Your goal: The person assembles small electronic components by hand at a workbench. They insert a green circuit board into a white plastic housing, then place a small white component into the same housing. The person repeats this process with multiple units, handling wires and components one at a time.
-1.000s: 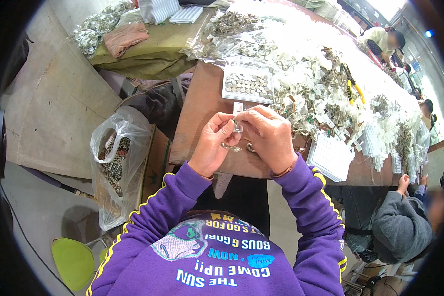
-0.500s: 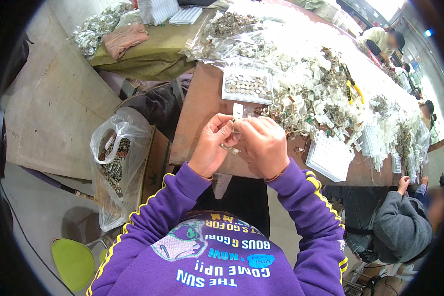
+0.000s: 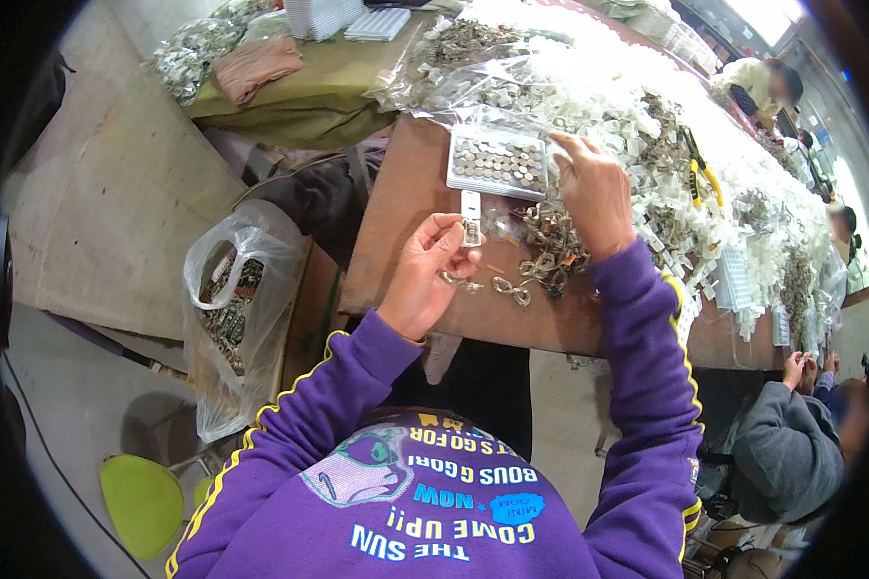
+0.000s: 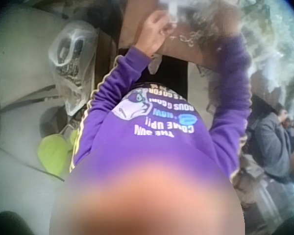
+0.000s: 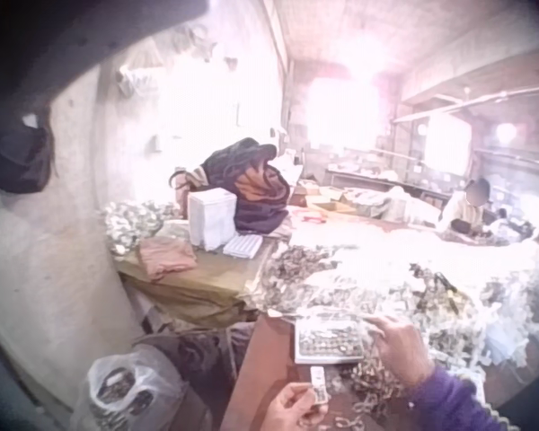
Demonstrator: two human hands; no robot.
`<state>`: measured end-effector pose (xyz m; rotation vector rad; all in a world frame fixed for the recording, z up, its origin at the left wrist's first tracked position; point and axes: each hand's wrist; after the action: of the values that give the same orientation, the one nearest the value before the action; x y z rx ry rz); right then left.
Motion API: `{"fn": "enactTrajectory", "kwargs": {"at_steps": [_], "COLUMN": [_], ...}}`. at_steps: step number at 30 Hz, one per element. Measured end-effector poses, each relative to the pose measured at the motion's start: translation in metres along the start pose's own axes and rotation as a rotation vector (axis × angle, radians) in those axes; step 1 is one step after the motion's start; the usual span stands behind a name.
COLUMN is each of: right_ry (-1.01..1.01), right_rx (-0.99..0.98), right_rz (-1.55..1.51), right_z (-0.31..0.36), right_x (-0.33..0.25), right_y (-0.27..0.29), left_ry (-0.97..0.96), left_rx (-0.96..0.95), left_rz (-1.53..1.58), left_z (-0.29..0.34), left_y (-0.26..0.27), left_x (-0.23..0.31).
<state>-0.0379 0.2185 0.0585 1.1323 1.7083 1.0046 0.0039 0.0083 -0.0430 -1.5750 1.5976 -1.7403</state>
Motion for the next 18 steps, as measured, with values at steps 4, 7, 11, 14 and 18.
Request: {"fn": "enactTrajectory", "kwargs": {"at_steps": [4,7,11,14,18], "right_ry": [-0.040,0.030,-0.006,0.013,0.006], "right_rx": [-0.251,-0.182,-0.196,-0.185,-0.178], "right_rz": [0.088,0.143,0.182,0.181,0.158], "right_z": [-0.012,-0.009,-0.010,-0.009,-0.007], "right_x": [0.028,0.031,0.028,0.026,0.026], "right_y": [-0.030,-0.045,-0.046,-0.044,-0.043], "left_ry": [0.002,-0.017,0.011,0.007,0.015], "left_rx": [-0.025,-0.001,0.021,0.027,0.041], "left_rz": [-0.005,0.008,0.002,0.015,0.008], "left_z": [0.000,-0.001,-0.001,-0.001,-0.001], "left_y": [-0.001,-0.006,-0.009,-0.010,-0.010], "left_x": [0.001,0.001,0.003,0.003,0.003]}}
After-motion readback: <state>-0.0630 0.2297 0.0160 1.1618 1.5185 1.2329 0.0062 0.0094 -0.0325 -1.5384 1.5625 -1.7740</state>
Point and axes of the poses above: each hand's wrist, its own z-axis away from the middle knuckle, its own y-axis out of the back of the hand, x = y × z, and after that the axes turned 15 degrees about -x, right-handed
